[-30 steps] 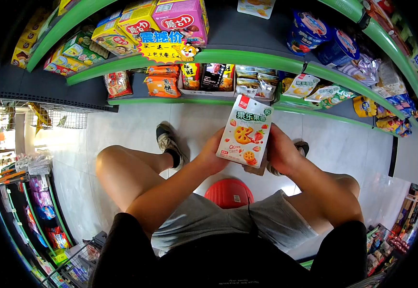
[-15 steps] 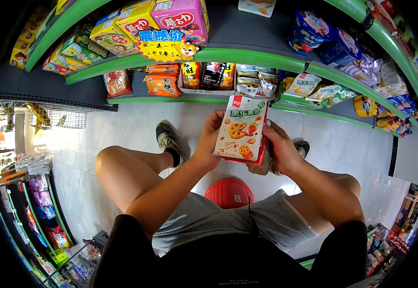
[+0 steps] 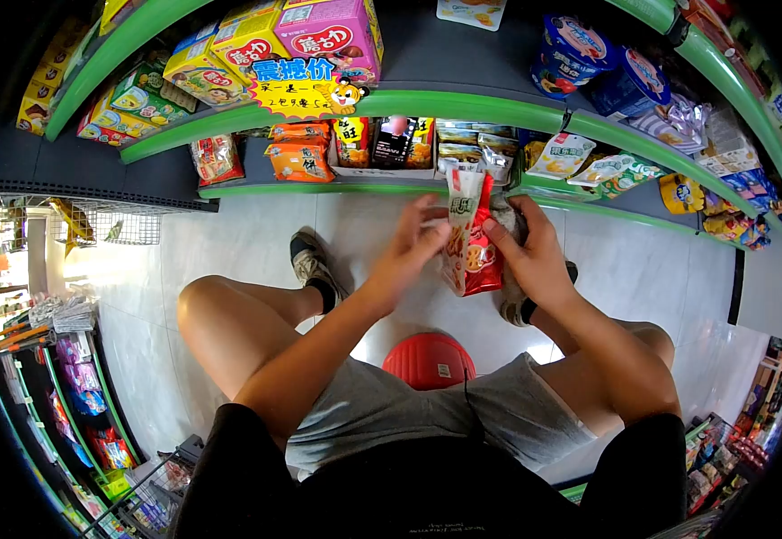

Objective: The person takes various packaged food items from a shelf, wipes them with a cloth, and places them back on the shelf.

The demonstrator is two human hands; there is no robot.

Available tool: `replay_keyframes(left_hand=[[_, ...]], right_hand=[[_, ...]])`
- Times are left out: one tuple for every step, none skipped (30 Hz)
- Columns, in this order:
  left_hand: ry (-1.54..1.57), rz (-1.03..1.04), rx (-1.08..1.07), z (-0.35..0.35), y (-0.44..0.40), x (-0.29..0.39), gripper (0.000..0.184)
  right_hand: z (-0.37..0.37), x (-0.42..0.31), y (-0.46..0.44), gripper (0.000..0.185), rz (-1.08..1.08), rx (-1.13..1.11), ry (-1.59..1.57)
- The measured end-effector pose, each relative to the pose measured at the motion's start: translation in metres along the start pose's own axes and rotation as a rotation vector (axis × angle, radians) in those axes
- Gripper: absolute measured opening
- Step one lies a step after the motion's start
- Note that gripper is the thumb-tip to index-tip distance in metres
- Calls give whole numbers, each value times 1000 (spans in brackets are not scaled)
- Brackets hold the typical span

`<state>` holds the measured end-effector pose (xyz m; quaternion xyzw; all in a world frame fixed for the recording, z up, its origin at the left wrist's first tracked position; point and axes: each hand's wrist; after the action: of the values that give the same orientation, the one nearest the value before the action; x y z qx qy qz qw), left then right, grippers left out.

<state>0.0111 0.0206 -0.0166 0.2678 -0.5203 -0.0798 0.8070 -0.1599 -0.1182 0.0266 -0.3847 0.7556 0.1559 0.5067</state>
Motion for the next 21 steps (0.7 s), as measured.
replay_keyframes(left_hand=[[1, 0, 0, 4, 2, -2, 76], [-19, -52, -13, 8, 6, -4, 77], [-38, -103, -25, 12, 9, -5, 78], [-73, -81, -31, 13, 10, -6, 75], [-72, -80, -29, 12, 11, -8, 75], [23, -174, -48, 12, 12, -9, 73], [118, -268, -68, 12, 12, -10, 71], [200, -337, -48, 12, 13, -11, 65], [199, -338, -49, 11, 12, -8, 65], [331, -375, -36, 9, 10, -5, 63], [462, -412, -22, 7, 9, -2, 61], [476, -448, 0, 6, 10, 2, 56], [477, -449, 1, 5, 8, 1, 56], [512, -475, -28, 3, 6, 0, 56], [546, -501, -57, 4, 6, 1, 55], [537, -523, -92, 4, 8, 1, 50], [537, -522, -93, 8, 10, 2, 50], [496, -543, -79, 12, 14, 3, 47], [454, -565, -64, 15, 16, 3, 45], [453, -565, -64, 13, 16, 1, 45], [438, -583, -66, 11, 15, -2, 44]], right_hand=[[3, 3, 2, 53, 0, 0, 0], [6, 4, 5, 51, 13, -29, -7], [10, 3, 7, 50, 24, -58, -15], [13, 1, 10, 53, -6, -72, -27], [15, -3, 11, 53, -7, -74, -28], [16, -9, 12, 55, -14, -109, -56], [16, -12, 14, 57, -20, -143, -84], [16, -11, 15, 58, -6, -138, -99], [15, -11, 14, 58, -6, -138, -99], [11, -10, 12, 57, 54, -155, -170], [8, -10, 9, 55, 113, -172, -242], [4, -12, 4, 48, 38, -145, -235], [1, -15, 0, 48, 39, -146, -236], [-4, -20, -4, 45, -28, -100, -189], [-7, -24, -7, 42, -96, -53, -142], [-10, -26, -11, 40, -218, -59, -41], [-10, -28, -12, 40, -218, -58, -40], [-9, -31, -13, 41, -336, -124, 106], [-6, -34, -14, 43, -454, -191, 252], [1, -39, -11, 43, -508, -235, 278], [5, -42, -9, 43, -507, -234, 278]])
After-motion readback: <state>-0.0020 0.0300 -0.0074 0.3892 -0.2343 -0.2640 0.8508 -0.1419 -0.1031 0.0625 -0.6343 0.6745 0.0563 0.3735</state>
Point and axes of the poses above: each hand's wrist, its own y-axis away from the middle knuckle, its own z-axis out of the palm, x = y × z, and after that the axes turned 15 degrees about -z, right-handed
